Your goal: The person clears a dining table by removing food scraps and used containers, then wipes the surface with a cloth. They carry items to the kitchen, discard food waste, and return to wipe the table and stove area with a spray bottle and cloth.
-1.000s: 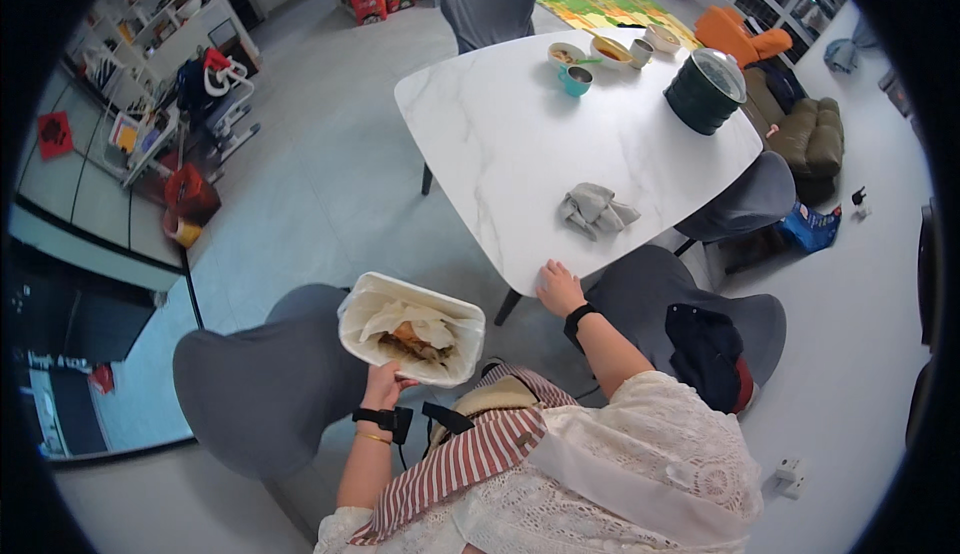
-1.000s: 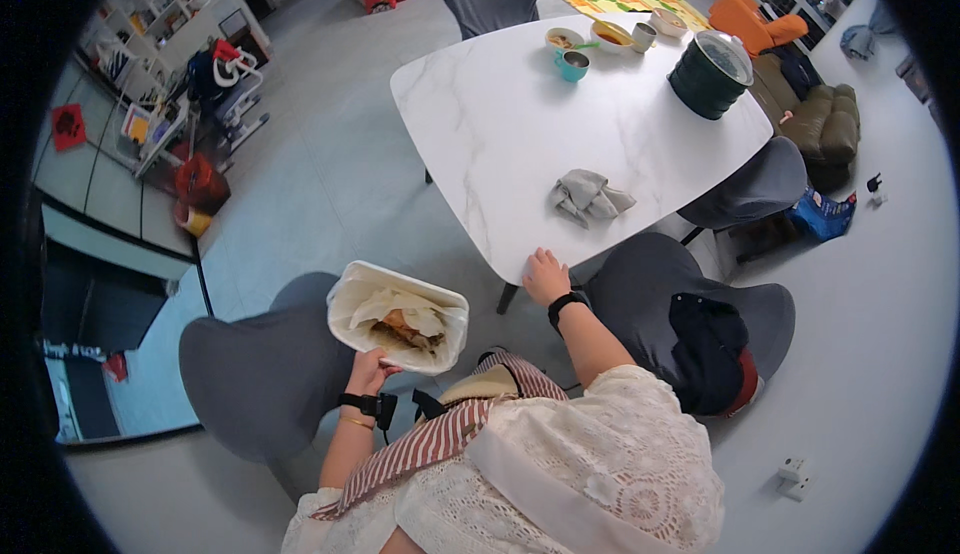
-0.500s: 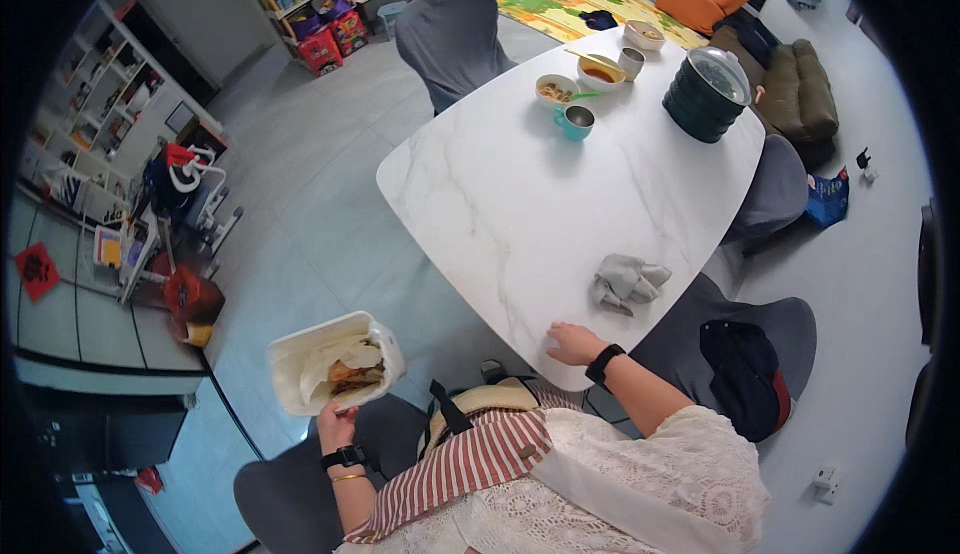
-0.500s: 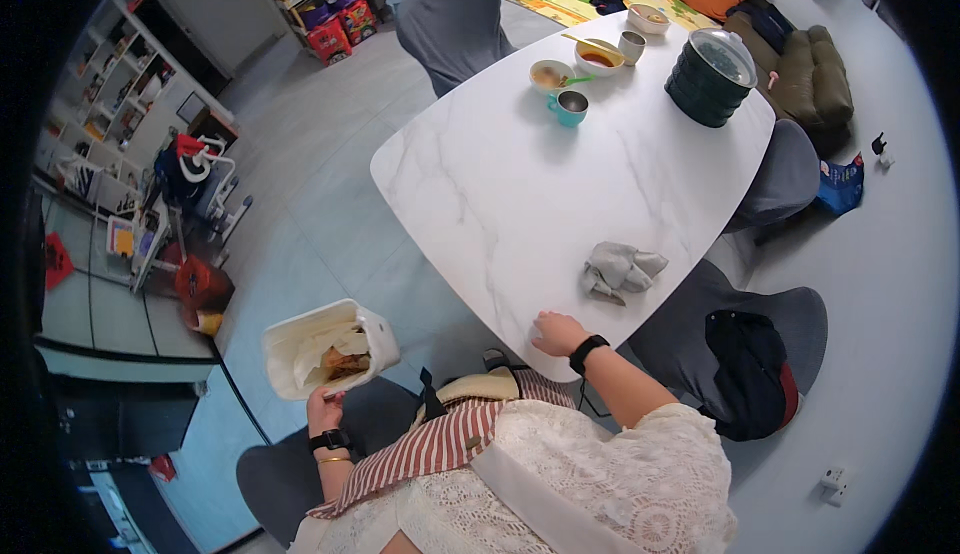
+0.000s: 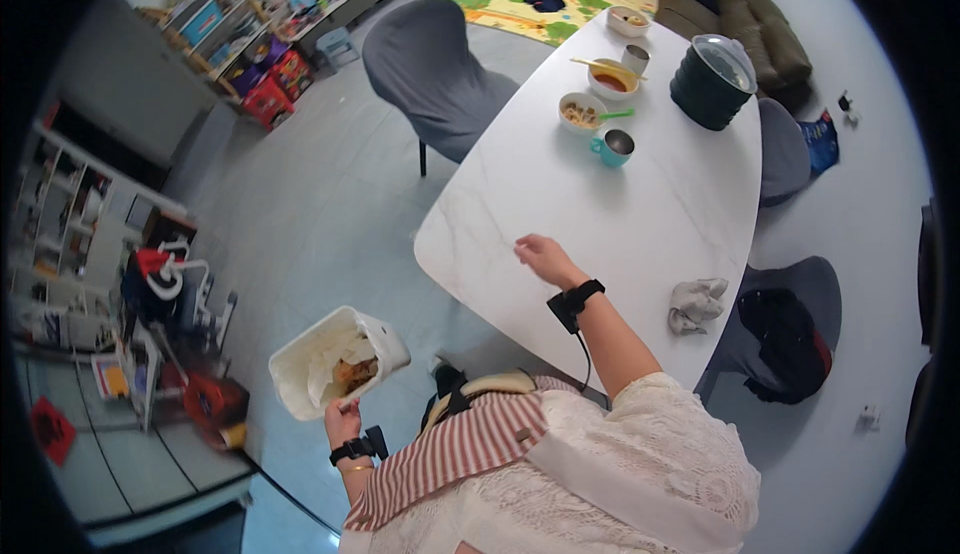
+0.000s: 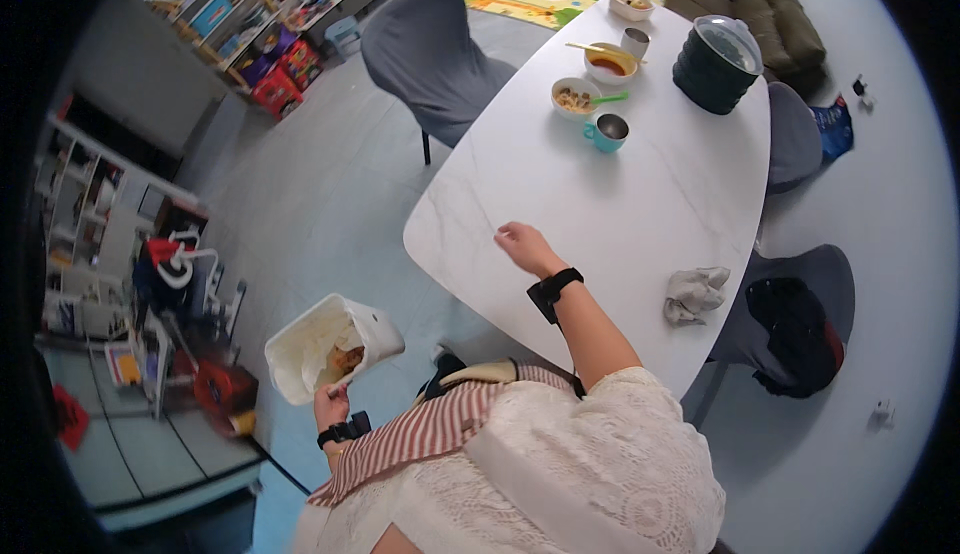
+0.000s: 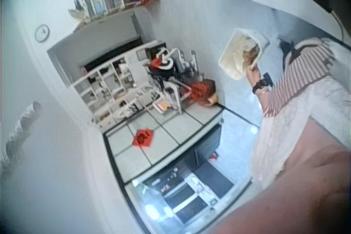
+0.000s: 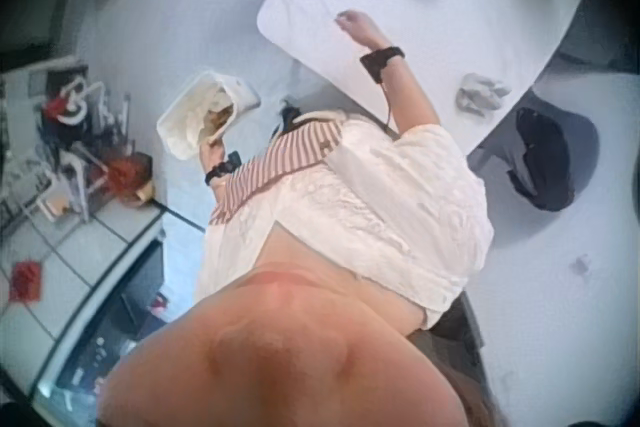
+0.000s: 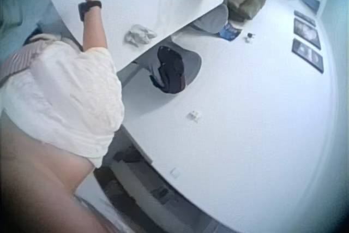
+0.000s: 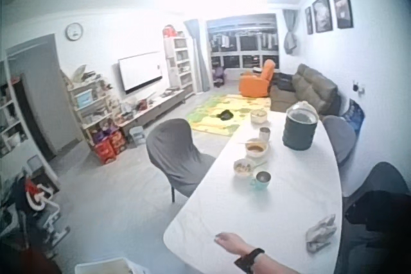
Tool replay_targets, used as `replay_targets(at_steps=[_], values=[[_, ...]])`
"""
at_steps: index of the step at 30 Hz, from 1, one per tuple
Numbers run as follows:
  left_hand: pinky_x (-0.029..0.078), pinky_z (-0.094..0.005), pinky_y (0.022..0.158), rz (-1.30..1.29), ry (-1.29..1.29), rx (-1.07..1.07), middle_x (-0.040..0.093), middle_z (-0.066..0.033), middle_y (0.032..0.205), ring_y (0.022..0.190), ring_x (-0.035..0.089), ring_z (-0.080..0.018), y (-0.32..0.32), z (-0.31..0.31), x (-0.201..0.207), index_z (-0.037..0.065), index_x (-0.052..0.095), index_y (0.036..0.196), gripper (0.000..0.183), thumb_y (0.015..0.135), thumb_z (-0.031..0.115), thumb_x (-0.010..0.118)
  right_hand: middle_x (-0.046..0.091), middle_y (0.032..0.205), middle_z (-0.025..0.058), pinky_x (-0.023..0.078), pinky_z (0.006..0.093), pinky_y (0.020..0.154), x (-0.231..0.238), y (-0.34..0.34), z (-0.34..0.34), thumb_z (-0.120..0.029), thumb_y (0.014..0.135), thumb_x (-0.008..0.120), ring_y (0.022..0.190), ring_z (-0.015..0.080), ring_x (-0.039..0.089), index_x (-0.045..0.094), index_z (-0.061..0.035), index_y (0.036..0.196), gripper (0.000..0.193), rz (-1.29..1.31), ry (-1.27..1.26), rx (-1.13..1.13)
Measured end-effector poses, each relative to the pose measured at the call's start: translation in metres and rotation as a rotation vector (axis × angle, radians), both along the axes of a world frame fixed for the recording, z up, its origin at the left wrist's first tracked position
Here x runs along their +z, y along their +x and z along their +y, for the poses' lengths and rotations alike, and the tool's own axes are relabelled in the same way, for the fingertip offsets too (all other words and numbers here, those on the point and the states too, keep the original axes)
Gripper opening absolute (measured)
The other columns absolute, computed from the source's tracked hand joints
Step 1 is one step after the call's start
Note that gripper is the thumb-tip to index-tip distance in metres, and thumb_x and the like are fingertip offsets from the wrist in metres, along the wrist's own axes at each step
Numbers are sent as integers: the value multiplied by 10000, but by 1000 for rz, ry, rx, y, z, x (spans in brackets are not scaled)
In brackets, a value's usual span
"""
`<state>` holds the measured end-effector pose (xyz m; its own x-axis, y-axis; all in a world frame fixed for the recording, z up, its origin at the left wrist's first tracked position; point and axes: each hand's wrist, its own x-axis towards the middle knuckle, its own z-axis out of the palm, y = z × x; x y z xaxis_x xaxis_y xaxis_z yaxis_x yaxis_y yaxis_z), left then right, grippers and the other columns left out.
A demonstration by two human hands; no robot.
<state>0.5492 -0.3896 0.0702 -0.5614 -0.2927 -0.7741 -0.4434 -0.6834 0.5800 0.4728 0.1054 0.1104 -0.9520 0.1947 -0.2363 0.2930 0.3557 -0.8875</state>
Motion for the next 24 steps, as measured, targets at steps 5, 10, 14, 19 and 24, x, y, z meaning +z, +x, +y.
replay_targets(at_steps=[5,10,14,19,24], values=[[517,-230,509,8,-3,-132,591,-140,768,581,578,-231,-85,-36,6,-51,508,955,235,730,8,473,597,904,73,470,326,667,-4,-104,35,-349,843,534,811,173,595,525,-39,1000,347,34,-562,-573],[528,-253,537,-74,-17,-150,562,-107,781,595,559,-197,-145,-51,17,-38,498,899,173,730,-34,460,500,1042,186,479,391,719,-42,-175,111,-379,834,544,879,305,577,367,31,1172,560,157,-805,-1044],[508,-221,511,-74,-43,-77,593,-131,859,610,577,-217,-174,-50,25,-39,508,997,245,765,25,462,474,1057,171,470,400,729,-79,-210,179,-374,839,540,856,286,542,393,12,1151,518,200,-883,-1293],[507,-221,532,-69,-17,36,576,-114,798,579,546,-196,-179,-61,37,-38,507,941,203,741,-10,486,568,1006,162,534,429,674,-118,-219,240,-143,840,494,832,294,593,439,-45,1151,331,267,-951,-1259],[512,-241,548,-77,-83,182,573,-117,752,576,550,-217,-176,-60,35,-32,506,889,163,728,-10,488,594,925,155,534,422,614,-152,-218,280,-54,791,542,750,303,592,495,-40,1090,303,267,-883,-1171]])
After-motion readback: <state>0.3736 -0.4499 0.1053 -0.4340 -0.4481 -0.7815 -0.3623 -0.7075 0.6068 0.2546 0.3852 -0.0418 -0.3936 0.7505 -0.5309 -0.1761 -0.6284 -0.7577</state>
